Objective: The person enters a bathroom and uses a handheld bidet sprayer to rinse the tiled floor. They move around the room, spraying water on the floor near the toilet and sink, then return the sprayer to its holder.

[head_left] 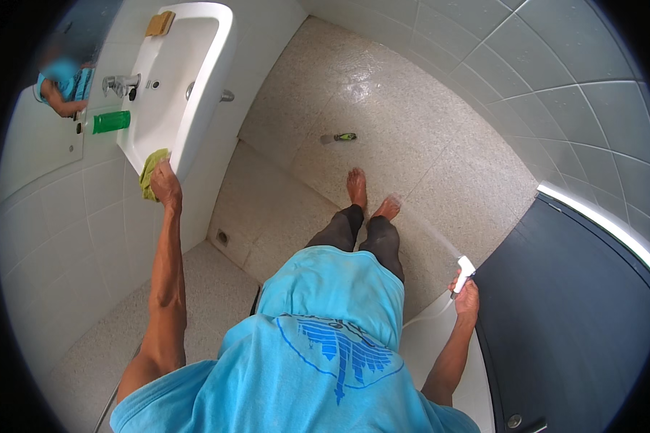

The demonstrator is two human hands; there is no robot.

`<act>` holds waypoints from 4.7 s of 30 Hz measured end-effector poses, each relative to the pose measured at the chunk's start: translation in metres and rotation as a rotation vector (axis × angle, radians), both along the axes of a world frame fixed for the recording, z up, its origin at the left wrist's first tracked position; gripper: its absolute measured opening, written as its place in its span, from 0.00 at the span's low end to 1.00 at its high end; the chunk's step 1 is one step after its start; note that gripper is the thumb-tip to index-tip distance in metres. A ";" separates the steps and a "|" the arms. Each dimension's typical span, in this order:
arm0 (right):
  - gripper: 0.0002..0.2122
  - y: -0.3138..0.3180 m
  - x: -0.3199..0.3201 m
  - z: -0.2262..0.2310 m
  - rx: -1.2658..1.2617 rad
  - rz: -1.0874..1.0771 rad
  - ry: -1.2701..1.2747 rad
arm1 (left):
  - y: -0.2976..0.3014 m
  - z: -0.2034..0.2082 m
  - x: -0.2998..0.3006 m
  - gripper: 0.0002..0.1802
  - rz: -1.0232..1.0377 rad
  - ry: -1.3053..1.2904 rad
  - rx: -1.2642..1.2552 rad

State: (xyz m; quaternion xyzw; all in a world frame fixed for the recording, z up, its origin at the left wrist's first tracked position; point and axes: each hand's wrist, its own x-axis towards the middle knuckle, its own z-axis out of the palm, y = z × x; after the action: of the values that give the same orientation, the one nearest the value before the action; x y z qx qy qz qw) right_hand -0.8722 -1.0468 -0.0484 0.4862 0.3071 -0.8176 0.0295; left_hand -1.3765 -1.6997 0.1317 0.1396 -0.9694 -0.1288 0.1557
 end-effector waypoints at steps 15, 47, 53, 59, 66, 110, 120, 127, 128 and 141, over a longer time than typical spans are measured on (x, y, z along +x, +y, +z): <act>0.21 -0.034 -0.050 -0.020 -0.094 0.182 -0.015 | 0.009 0.005 0.000 0.24 0.016 -0.004 0.038; 0.20 -0.029 -0.069 -0.054 -0.120 0.293 -0.115 | 0.012 0.006 0.002 0.24 -0.013 0.057 0.047; 0.21 -0.017 -0.062 -0.070 -0.111 0.246 -0.089 | 0.007 0.000 -0.001 0.24 0.075 0.004 0.116; 0.21 0.020 -0.022 -0.055 -0.010 -0.061 -0.089 | -0.008 -0.002 0.000 0.25 0.023 -0.025 0.014; 0.29 0.059 0.027 -0.014 0.101 -0.293 0.086 | 0.008 0.003 0.001 0.23 -0.010 0.026 0.082; 0.30 -0.005 -0.017 0.024 -0.073 -0.195 0.351 | -0.001 -0.003 -0.001 0.24 -0.041 0.074 0.024; 0.32 -0.009 -0.024 0.021 -0.068 -0.095 0.175 | 0.004 0.001 0.000 0.24 -0.024 0.047 0.052; 0.34 -0.013 -0.035 0.006 -0.144 -0.039 0.151 | 0.000 0.000 0.000 0.24 -0.022 0.043 0.004; 0.34 -0.014 -0.039 0.006 -0.146 -0.034 0.171 | -0.001 -0.001 0.000 0.24 -0.014 0.037 0.010; 0.30 -0.028 -0.061 -0.003 -0.190 0.112 0.164 | 0.000 -0.001 0.000 0.22 -0.022 0.074 0.041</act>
State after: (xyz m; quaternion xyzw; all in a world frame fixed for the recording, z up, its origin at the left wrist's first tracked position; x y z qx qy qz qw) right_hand -0.9328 -1.0749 -0.0512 0.3948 0.2563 -0.8771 0.0960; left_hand -1.3764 -1.7002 0.1303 0.1273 -0.9615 -0.1556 0.1871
